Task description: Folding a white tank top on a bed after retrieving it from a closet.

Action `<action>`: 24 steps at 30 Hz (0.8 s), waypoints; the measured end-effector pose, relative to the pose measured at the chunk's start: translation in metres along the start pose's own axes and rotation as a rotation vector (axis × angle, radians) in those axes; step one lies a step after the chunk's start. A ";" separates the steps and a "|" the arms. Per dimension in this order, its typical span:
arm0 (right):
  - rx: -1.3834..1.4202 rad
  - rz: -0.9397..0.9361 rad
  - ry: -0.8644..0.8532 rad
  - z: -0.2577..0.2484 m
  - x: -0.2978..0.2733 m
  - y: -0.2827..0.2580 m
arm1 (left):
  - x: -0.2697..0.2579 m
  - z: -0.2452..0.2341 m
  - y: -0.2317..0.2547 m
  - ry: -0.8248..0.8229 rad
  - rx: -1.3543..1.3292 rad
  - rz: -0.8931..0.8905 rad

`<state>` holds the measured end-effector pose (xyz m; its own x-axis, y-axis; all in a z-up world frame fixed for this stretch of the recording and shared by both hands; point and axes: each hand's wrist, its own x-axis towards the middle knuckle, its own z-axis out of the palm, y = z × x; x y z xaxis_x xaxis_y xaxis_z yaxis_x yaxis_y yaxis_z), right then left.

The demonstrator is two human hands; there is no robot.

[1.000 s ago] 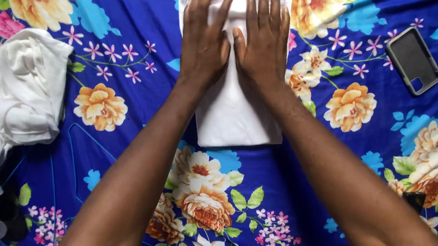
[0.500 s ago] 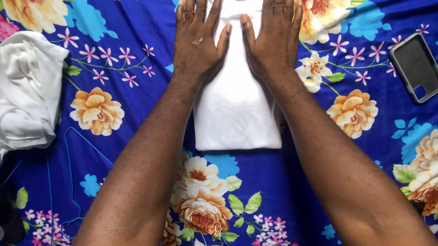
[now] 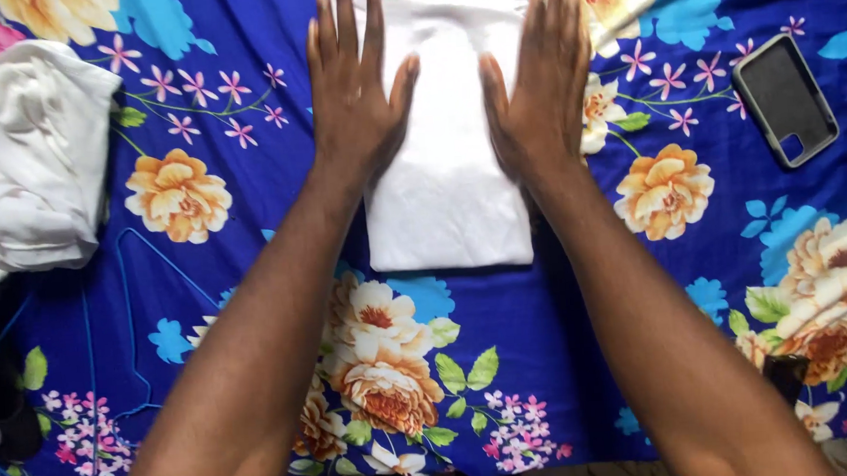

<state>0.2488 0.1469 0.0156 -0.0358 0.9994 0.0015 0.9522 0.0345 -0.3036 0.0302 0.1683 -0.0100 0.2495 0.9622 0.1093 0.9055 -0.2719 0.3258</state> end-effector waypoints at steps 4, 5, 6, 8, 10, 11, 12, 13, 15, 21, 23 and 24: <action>0.024 0.014 0.031 0.000 -0.043 0.000 | -0.038 -0.009 0.004 0.113 -0.058 -0.030; 0.000 0.022 0.025 0.002 -0.053 0.001 | -0.047 -0.007 0.005 0.123 -0.061 -0.047; -0.002 0.021 0.029 0.004 -0.056 -0.003 | -0.052 -0.012 0.012 0.127 -0.062 -0.045; -0.023 0.103 0.051 0.008 -0.070 -0.009 | -0.068 -0.019 0.030 0.129 -0.127 -0.157; 0.093 0.082 0.128 0.009 -0.071 -0.035 | -0.071 -0.028 0.054 0.097 -0.157 -0.144; 0.209 0.066 0.200 0.009 -0.075 -0.048 | -0.076 -0.033 0.067 0.059 -0.187 -0.131; 0.210 0.070 0.195 0.009 -0.081 -0.055 | -0.083 -0.023 0.068 0.052 -0.187 -0.132; 0.223 -0.007 0.158 0.009 -0.082 -0.063 | -0.087 -0.013 0.067 0.048 -0.185 -0.096; 0.235 -0.086 0.129 0.013 -0.084 -0.068 | -0.091 0.000 0.063 0.050 -0.181 -0.055; 0.120 -0.073 0.041 0.012 -0.096 -0.062 | -0.101 0.000 0.062 0.040 -0.073 -0.088; 0.042 -0.038 0.039 0.011 -0.095 -0.061 | -0.099 -0.006 0.061 0.056 -0.079 -0.092; 0.043 -0.041 0.046 0.013 -0.095 -0.059 | -0.100 -0.007 0.059 0.063 -0.076 -0.090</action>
<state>0.1918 0.0501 0.0213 -0.0593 0.9965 0.0585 0.9361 0.0758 -0.3434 0.0561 0.0563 0.0053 0.1444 0.9804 0.1343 0.8940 -0.1875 0.4070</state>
